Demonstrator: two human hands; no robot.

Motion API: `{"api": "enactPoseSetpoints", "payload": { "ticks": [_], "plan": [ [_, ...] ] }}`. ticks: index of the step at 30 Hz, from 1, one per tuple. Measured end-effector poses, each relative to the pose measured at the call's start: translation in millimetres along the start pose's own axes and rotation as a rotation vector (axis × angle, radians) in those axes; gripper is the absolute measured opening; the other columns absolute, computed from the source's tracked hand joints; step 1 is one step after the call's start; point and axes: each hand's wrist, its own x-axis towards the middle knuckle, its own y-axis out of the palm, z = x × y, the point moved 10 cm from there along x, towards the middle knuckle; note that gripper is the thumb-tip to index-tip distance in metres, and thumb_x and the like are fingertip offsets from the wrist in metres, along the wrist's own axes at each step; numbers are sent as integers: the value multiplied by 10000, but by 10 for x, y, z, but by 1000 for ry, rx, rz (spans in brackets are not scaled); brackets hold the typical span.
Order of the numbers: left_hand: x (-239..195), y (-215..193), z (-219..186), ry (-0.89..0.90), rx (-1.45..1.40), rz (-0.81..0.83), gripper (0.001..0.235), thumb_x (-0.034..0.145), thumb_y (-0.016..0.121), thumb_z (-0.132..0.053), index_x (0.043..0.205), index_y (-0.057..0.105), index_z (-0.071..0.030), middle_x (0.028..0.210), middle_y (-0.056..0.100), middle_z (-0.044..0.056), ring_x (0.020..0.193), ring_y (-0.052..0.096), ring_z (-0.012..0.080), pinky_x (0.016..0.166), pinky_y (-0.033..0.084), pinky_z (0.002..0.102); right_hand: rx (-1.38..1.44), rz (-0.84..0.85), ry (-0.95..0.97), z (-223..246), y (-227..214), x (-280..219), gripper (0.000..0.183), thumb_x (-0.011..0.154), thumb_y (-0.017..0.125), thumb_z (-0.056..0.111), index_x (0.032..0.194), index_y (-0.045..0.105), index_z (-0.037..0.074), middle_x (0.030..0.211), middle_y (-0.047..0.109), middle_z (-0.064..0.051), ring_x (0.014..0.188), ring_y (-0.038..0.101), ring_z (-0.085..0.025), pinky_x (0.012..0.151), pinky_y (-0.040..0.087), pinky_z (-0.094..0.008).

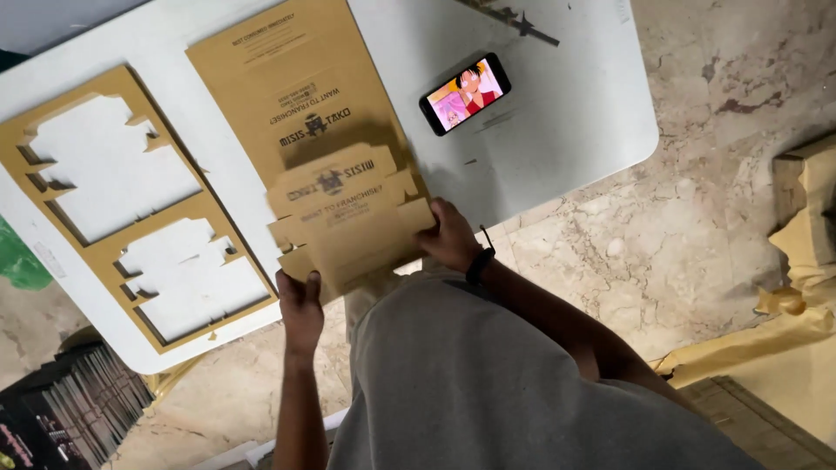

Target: Punching out pre-cut cardboard shapes from a larger sheet and stacking the finished pieces.

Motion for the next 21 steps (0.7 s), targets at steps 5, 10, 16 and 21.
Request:
{"api": "enactPoseSetpoints", "payload": {
  "ticks": [5, 10, 16, 21],
  "plan": [
    [182, 222, 559, 314, -36, -242, 373, 1058, 550, 5, 1377, 358, 12, 1296, 544, 264, 1195, 582, 431, 1073, 407, 632, 91, -142, -387, 387, -208, 109, 325, 930, 722, 90, 1183, 519, 65, 1070, 680, -218, 1045, 684, -398, 881, 539, -523],
    [960, 742, 2308, 100, 912, -829, 195, 941, 515, 78, 1123, 519, 147, 1019, 532, 333, 989, 558, 512, 929, 380, 713, 255, 129, -310, -120, 91, 499, 492, 959, 597, 48, 1422, 447, 123, 1270, 667, -191, 1164, 627, -310, 1047, 485, -467],
    [-53, 375, 324, 519, 29, -443, 514, 983, 697, -85, 1379, 416, 85, 1368, 494, 298, 1392, 421, 509, 1187, 269, 606, -46, -24, -486, -149, -118, 537, 186, 1079, 594, 206, 1181, 554, 57, 974, 674, -191, 920, 703, -377, 837, 573, -487],
    [-306, 143, -223, 423, -117, -271, 323, 1033, 622, -242, 1189, 459, -11, 884, 666, 145, 783, 714, 318, 723, 577, 470, 19, 183, -392, -337, -167, 418, 243, 1048, 650, 218, 1136, 568, 8, 994, 714, -232, 890, 711, -344, 743, 595, -493]
  ]
}}
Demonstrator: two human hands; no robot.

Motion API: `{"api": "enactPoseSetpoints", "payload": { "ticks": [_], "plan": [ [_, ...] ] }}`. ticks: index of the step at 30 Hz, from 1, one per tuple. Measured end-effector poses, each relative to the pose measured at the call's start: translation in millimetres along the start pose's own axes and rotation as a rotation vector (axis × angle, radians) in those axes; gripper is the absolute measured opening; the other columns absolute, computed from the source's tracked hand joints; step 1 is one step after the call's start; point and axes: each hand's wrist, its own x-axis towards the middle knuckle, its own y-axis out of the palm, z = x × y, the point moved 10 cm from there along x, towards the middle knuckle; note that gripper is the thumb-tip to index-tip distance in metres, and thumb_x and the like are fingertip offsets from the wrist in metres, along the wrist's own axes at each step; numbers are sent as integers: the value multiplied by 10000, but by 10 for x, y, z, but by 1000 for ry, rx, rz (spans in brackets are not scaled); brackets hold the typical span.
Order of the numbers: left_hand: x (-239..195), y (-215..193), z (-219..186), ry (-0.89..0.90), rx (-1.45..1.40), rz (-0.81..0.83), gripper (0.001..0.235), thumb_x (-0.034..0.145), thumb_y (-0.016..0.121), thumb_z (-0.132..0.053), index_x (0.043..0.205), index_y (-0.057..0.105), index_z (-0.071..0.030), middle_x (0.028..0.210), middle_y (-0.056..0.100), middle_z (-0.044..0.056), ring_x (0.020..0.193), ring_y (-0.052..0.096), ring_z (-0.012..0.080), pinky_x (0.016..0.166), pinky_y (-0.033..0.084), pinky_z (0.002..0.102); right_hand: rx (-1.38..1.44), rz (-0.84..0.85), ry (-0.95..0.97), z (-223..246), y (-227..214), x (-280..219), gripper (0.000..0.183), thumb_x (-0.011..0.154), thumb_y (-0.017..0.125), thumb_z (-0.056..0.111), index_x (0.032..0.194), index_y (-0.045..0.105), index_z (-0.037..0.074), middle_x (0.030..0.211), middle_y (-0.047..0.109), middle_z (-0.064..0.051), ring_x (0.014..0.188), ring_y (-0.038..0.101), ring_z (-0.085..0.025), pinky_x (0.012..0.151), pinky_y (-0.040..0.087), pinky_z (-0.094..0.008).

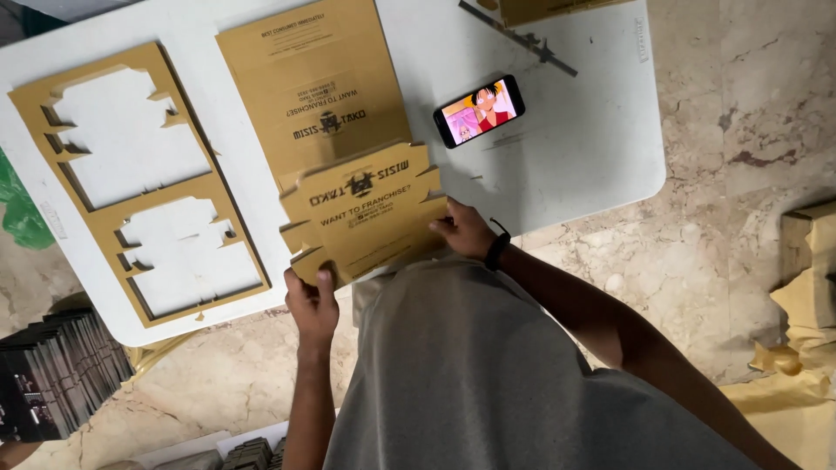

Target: Punching out pre-cut cardboard shapes from a larger sheet and stacking the finished pieces.

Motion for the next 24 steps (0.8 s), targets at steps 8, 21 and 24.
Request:
{"api": "enactPoseSetpoints", "payload": {
  "ticks": [8, 21, 24],
  "plan": [
    [296, 54, -1533, 329, 336, 78, 165, 985, 700, -193, 1108, 665, -88, 650, 727, 71, 569, 727, 285, 557, 566, 349, 190, -11, 199, 331, -236, -81, 727, 982, 738, 203, 1525, 285, 35, 1351, 583, -275, 1224, 618, -413, 943, 591, -490],
    [587, 425, -2177, 559, 458, 361, 70, 978, 668, -160, 981, 738, -165, 547, 590, -4, 376, 527, 170, 439, 484, 262, 314, -219, 181, 784, -1073, -613, 1169, 812, 894, 183, 1627, 63, 71, 1518, 387, -288, 1399, 448, -437, 1162, 419, -509],
    [647, 420, -1474, 271, 63, 200, 85, 983, 684, -87, 1067, 697, -78, 602, 635, 37, 424, 526, 117, 481, 492, 260, 714, -223, 289, 402, -843, -683, 1040, 874, 801, 180, 1624, 88, 81, 1434, 462, -256, 1323, 523, -390, 1128, 446, -510]
  ]
}}
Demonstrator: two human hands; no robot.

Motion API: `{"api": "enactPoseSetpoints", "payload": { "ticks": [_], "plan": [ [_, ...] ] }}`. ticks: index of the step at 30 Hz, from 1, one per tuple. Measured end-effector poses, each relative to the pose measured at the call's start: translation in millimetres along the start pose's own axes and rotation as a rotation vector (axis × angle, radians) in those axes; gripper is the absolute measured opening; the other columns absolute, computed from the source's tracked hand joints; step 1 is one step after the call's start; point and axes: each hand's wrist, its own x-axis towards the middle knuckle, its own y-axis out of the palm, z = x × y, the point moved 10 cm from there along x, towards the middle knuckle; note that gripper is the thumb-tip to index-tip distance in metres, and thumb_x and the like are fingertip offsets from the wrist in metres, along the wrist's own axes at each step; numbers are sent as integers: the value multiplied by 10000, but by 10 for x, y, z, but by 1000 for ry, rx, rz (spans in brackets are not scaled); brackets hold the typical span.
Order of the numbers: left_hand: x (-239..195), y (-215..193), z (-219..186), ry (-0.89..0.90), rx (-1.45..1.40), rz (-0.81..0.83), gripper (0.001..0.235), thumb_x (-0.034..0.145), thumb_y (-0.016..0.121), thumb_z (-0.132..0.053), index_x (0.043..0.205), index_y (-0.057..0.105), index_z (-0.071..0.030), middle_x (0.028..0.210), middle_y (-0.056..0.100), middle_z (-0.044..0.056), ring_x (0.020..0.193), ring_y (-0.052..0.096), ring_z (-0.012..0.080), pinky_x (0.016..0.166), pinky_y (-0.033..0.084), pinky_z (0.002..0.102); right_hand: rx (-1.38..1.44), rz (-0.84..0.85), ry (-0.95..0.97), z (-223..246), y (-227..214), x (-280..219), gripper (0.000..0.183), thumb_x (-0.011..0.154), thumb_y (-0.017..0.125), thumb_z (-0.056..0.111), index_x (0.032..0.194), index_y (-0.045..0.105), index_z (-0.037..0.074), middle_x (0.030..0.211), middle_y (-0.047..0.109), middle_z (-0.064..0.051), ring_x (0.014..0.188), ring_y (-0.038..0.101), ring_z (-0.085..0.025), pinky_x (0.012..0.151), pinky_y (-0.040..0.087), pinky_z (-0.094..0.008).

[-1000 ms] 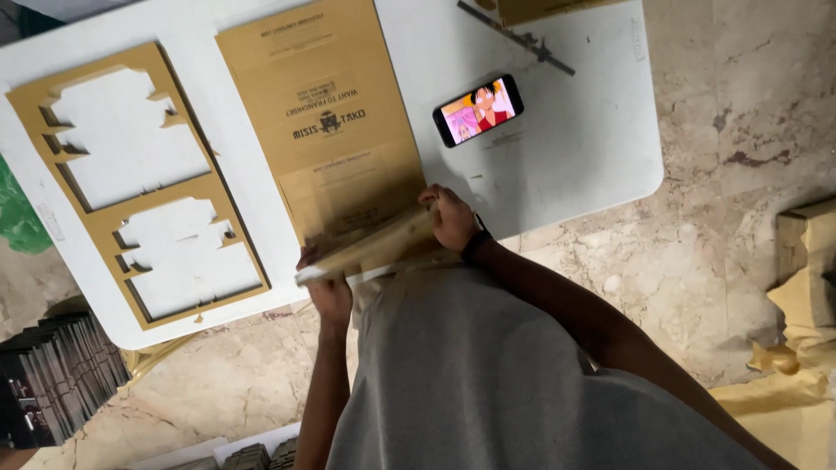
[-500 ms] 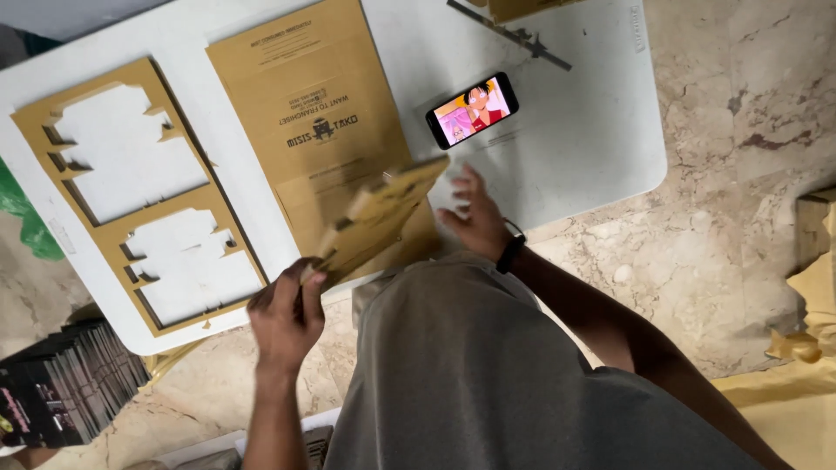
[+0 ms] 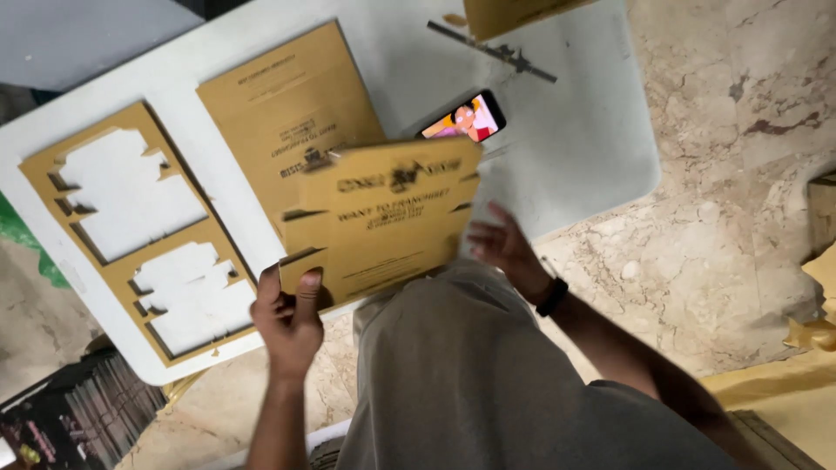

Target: Punching out pre-cut cardboard shapes from a larger sheet and stacking the finished pieces.

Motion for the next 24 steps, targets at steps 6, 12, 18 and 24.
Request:
{"api": "enactPoseSetpoints", "payload": {
  "ticks": [6, 12, 18, 24],
  "plan": [
    [54, 929, 227, -274, -418, -281, 137, 1007, 695, -156, 1106, 635, -82, 870, 709, 42, 753, 623, 90, 784, 561, 306, 661, 224, -88, 339, 677, -6, 405, 914, 751, 255, 1150, 424, 225, 1213, 696, -112, 1199, 657, -379, 1076, 467, -605],
    [534, 1517, 31, -369, -407, -1, 340, 1053, 592, -310, 1224, 552, -20, 811, 668, 82, 741, 617, 146, 726, 531, 345, 719, -269, -75, 419, -181, 584, 322, 963, 663, 80, 1240, 580, 220, 1095, 750, -183, 811, 768, -410, 688, 677, -601],
    [290, 1268, 688, -599, -130, 107, 463, 1035, 619, -254, 1419, 459, -50, 1265, 656, 305, 1231, 617, 489, 999, 518, 620, 570, -339, -170, 643, -1754, 1839, 421, 978, 733, 65, 1324, 554, 227, 1179, 724, -121, 976, 769, -408, 842, 692, -576],
    [-748, 91, 1997, -645, 483, -188, 493, 978, 700, -225, 1390, 517, -26, 1292, 600, 244, 1207, 601, 434, 973, 532, 566, 586, -420, -142, 1298, -2280, 2746, 346, 972, 709, -18, 1217, 583, 191, 1027, 726, -130, 938, 766, -413, 954, 679, -667]
  ]
}}
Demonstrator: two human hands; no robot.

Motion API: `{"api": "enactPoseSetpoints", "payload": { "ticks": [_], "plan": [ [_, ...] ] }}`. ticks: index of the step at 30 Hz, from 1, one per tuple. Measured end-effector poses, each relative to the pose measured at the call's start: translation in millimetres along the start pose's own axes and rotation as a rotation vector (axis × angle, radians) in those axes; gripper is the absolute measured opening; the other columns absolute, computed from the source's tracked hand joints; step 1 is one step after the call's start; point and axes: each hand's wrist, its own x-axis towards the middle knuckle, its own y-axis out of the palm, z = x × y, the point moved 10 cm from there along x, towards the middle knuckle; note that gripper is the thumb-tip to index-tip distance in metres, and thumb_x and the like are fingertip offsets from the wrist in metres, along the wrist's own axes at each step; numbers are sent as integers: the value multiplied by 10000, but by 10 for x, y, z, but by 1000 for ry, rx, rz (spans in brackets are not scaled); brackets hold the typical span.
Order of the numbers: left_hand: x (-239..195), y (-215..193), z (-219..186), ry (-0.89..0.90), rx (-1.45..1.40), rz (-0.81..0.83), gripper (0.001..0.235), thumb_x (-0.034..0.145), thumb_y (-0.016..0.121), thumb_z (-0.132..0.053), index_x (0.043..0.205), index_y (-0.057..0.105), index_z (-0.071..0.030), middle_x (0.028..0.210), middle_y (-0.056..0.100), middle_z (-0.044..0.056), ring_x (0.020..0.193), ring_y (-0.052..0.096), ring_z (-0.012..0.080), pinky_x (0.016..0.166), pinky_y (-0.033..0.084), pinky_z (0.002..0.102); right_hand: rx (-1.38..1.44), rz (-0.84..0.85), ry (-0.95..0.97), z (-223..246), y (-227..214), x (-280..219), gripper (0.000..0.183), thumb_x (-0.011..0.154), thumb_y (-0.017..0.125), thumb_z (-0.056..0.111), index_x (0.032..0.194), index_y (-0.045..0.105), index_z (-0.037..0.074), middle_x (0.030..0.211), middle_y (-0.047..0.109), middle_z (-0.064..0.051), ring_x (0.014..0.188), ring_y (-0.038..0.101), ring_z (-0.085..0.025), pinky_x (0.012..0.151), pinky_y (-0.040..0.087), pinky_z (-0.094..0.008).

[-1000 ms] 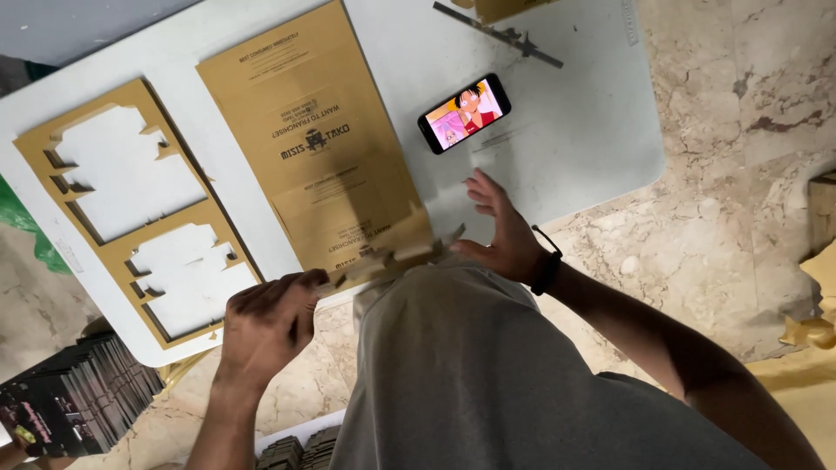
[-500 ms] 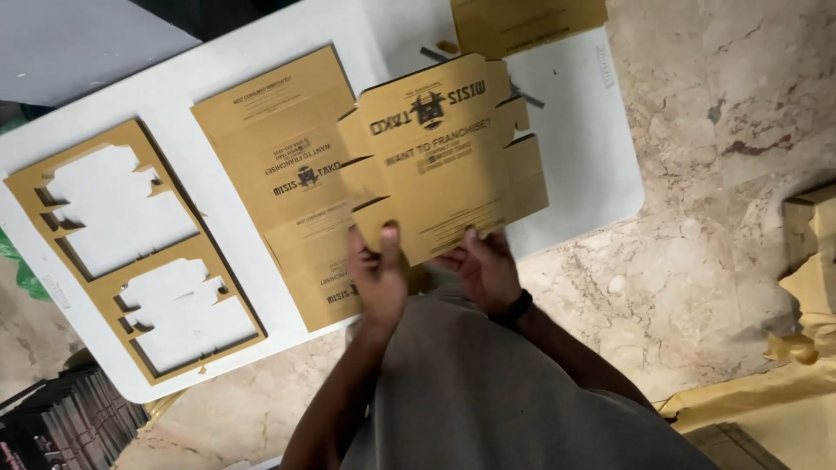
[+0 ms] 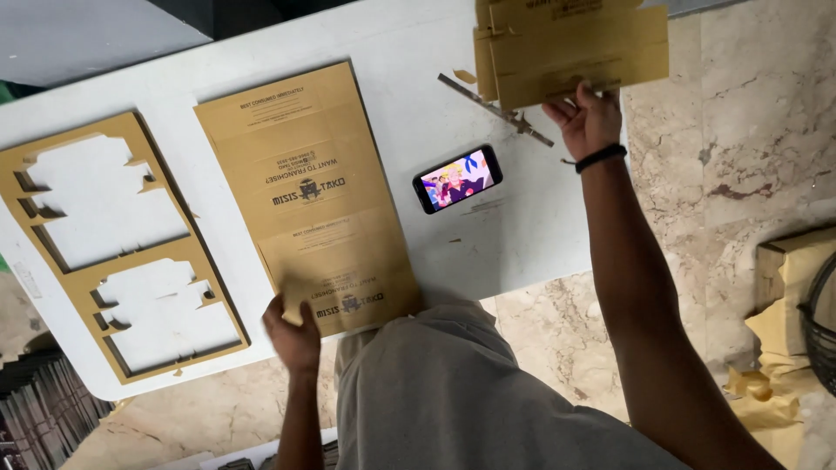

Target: Punching out pre-cut cardboard shapes from a larger sheet and stacking the finished pieces.

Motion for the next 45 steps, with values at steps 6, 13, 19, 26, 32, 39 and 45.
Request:
{"api": "enactPoseSetpoints", "payload": {
  "ticks": [6, 13, 19, 26, 32, 39, 45],
  "plan": [
    [-362, -72, 988, -302, 124, 50, 777, 888, 710, -383, 1496, 433, 15, 1381, 528, 264, 1324, 447, 428, 1023, 432, 595, -87, -111, 112, -215, 26, 465, 256, 947, 691, -17, 1138, 618, 138, 1052, 706, -129, 1064, 728, -413, 1073, 612, -659],
    [-391, 23, 987, -257, 1, 69, 358, 897, 663, -277, 1183, 719, -70, 1098, 736, 121, 965, 703, 294, 833, 561, 452, -924, -114, 183, 118, 160, 160, 730, 860, 664, 677, 1180, 580, 26, 1052, 766, -253, 949, 830, -311, 860, 737, -436],
    [-390, 24, 1178, -415, 88, 161, 550, 888, 592, -293, 1394, 636, -84, 1338, 578, 173, 1167, 611, 322, 1021, 483, 472, -1237, -18, -73, 307, 418, -777, 318, 1124, 568, 369, 1115, 636, 59, 754, 735, -120, 560, 728, -173, 524, 664, -288],
    [-237, 101, 1578, -369, 105, 117, 456, 888, 736, -287, 1300, 712, -94, 1166, 676, 166, 1118, 689, 375, 952, 576, 486, -1209, 117, 168, -1642, -448, -1960, 300, 963, 677, 310, 1030, 642, 19, 783, 721, -232, 558, 723, -301, 526, 648, -420],
    [-165, 74, 1692, -501, 69, 243, 441, 885, 731, -400, 1281, 721, -205, 1154, 752, 95, 1101, 702, 347, 888, 599, 477, -1401, 295, 334, -2500, -308, -3049, 324, 974, 704, 355, 1163, 713, 91, 1005, 759, -176, 837, 754, -276, 738, 640, -425],
    [-29, 2, 1449, -379, 83, 417, 417, 913, 657, -346, 1243, 734, -104, 1128, 752, 177, 1101, 700, 406, 882, 591, 532, -1538, 313, 385, -2732, 30, -3503, 620, 972, 651, 491, 1458, 545, 121, 1418, 620, -156, 1293, 611, -301, 1097, 515, -463],
    [-137, -376, 1046, -477, -102, 489, 410, 938, 645, -324, 1261, 728, -86, 1135, 741, 203, 1114, 695, 381, 903, 588, 467, -1579, 269, 364, -2762, 171, -3637, 764, 986, 590, 514, 1560, 409, 42, 1463, 554, -212, 1353, 559, -333, 1120, 483, -463]
  ]
}}
